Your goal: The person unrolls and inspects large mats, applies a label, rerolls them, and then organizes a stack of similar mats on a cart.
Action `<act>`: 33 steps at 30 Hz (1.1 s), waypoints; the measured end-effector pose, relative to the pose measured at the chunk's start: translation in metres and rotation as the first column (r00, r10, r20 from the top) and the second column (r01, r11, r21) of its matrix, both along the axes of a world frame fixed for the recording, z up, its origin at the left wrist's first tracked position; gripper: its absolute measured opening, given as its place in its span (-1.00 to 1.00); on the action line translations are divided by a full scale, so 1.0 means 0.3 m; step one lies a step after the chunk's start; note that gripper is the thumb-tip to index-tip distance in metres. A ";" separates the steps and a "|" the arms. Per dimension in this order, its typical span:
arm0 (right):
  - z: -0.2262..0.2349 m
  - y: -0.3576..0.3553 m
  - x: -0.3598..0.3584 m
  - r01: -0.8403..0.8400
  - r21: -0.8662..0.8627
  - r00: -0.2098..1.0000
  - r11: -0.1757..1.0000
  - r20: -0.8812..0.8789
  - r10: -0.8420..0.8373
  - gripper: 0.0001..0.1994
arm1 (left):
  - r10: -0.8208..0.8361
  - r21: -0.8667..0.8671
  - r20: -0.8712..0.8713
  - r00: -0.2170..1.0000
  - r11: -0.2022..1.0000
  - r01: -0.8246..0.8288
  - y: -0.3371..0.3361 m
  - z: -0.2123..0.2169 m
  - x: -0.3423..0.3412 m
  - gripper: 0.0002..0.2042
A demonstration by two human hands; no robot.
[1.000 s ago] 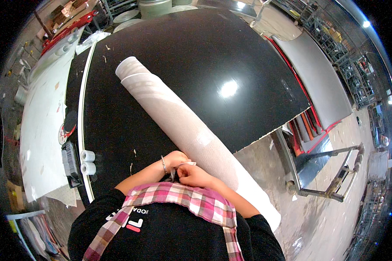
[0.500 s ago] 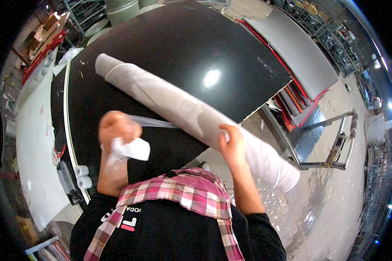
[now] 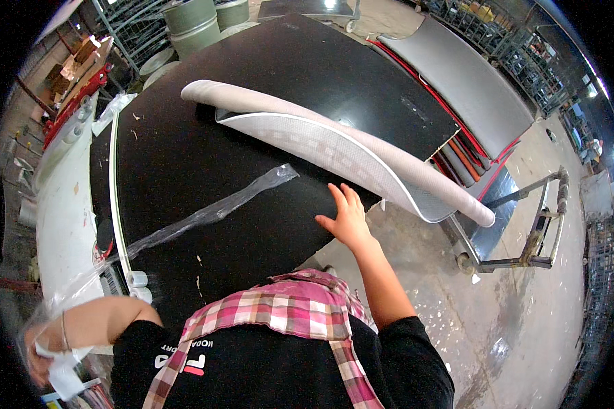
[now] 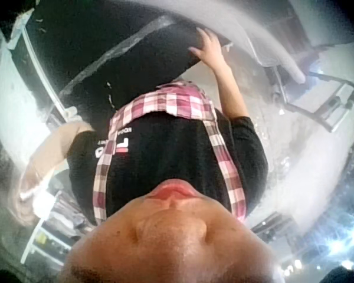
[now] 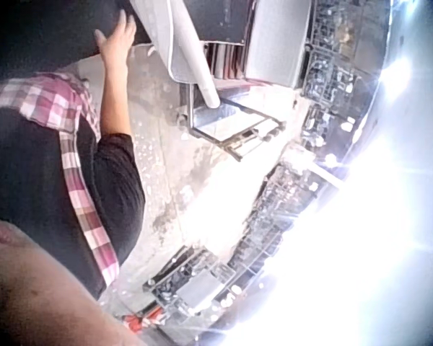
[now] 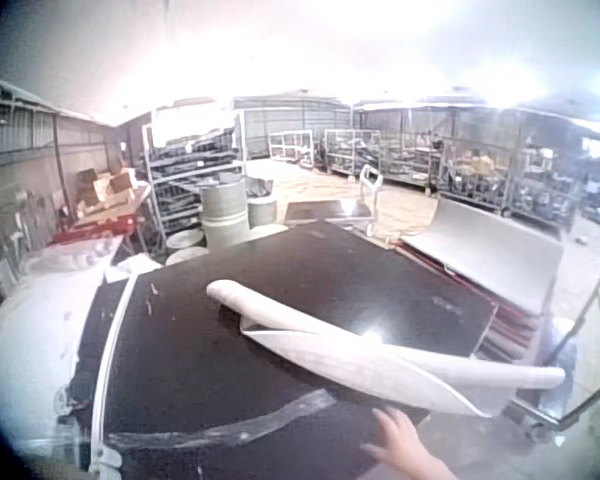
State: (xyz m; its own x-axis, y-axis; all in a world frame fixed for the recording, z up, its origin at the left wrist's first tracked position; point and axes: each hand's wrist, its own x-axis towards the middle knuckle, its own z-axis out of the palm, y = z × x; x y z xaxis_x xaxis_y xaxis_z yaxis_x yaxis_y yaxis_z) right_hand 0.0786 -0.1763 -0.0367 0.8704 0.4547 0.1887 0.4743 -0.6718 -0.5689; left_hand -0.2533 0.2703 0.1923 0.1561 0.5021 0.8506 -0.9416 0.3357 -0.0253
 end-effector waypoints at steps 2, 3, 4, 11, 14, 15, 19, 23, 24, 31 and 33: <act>-0.027 -0.002 0.063 0.079 -0.004 0.993 0.997 0.084 -0.079 -0.28 | 0.333 -0.127 -0.341 0.879 0.910 -0.394 -0.007 -0.132 -0.117 -0.91; -0.038 -0.009 0.113 0.135 0.052 0.985 0.990 0.097 -0.139 -0.26 | 0.436 -0.119 -0.542 0.718 0.807 -0.579 -0.024 -0.209 -0.173 -0.90; -0.043 -0.013 0.162 0.259 -0.028 0.952 0.965 0.177 -0.250 -0.24 | 0.463 -0.074 -0.711 0.530 0.700 -0.711 -0.050 -0.281 -0.221 -0.89; -0.046 -0.077 0.431 0.023 -0.330 0.928 0.944 -0.345 -0.143 -0.44 | -0.085 0.241 -0.952 -0.292 0.377 -0.894 -0.330 -0.710 -0.499 -0.85; -0.043 -0.024 0.345 -0.445 -0.330 0.806 0.833 -0.553 0.211 -0.42 | -0.273 0.287 -0.881 -0.387 0.345 -0.894 -0.454 -0.807 -0.607 -0.83; -0.085 -0.044 0.335 -0.517 -0.294 0.781 0.804 -0.547 0.302 -0.39 | -0.304 0.304 -0.859 -0.412 0.344 -0.888 -0.480 -0.837 -0.614 -0.82; -0.155 -0.066 0.291 -0.138 0.134 0.620 0.981 -0.761 0.191 -0.52 | -0.454 0.436 -0.727 -0.515 0.275 -0.857 -0.595 -0.876 -0.726 -0.80; -0.206 -0.105 0.367 -0.097 0.227 0.812 0.969 -0.544 0.209 -0.67 | -0.574 0.477 -0.627 -0.527 0.252 -0.842 -0.672 -0.928 -0.825 -0.77; -0.219 -0.102 0.409 -0.213 0.174 0.881 0.962 -0.392 0.266 -0.67 | -0.593 0.496 -0.611 -0.525 0.231 -0.837 -0.699 -0.918 -0.853 -0.76; -0.021 -0.124 0.729 0.043 -0.234 0.964 0.971 0.264 0.021 -0.51 | -0.556 0.621 -0.594 -0.582 0.142 -0.771 -0.709 -0.902 -0.974 -0.72; -0.038 -0.105 0.714 -0.066 -0.069 0.957 0.995 -0.286 0.043 -0.41 | -0.340 0.622 -0.697 -0.631 0.150 -0.768 -0.636 -0.919 -0.973 -0.71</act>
State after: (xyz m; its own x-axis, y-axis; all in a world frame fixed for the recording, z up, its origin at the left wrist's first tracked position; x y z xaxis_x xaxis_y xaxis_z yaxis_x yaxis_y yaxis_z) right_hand 0.2926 -0.2077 -0.0482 0.8564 0.5064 -0.1002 0.3377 -0.6964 -0.6332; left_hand -0.5453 0.0796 -0.0833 -0.5749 0.8122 -0.0994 0.3392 0.3471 0.8744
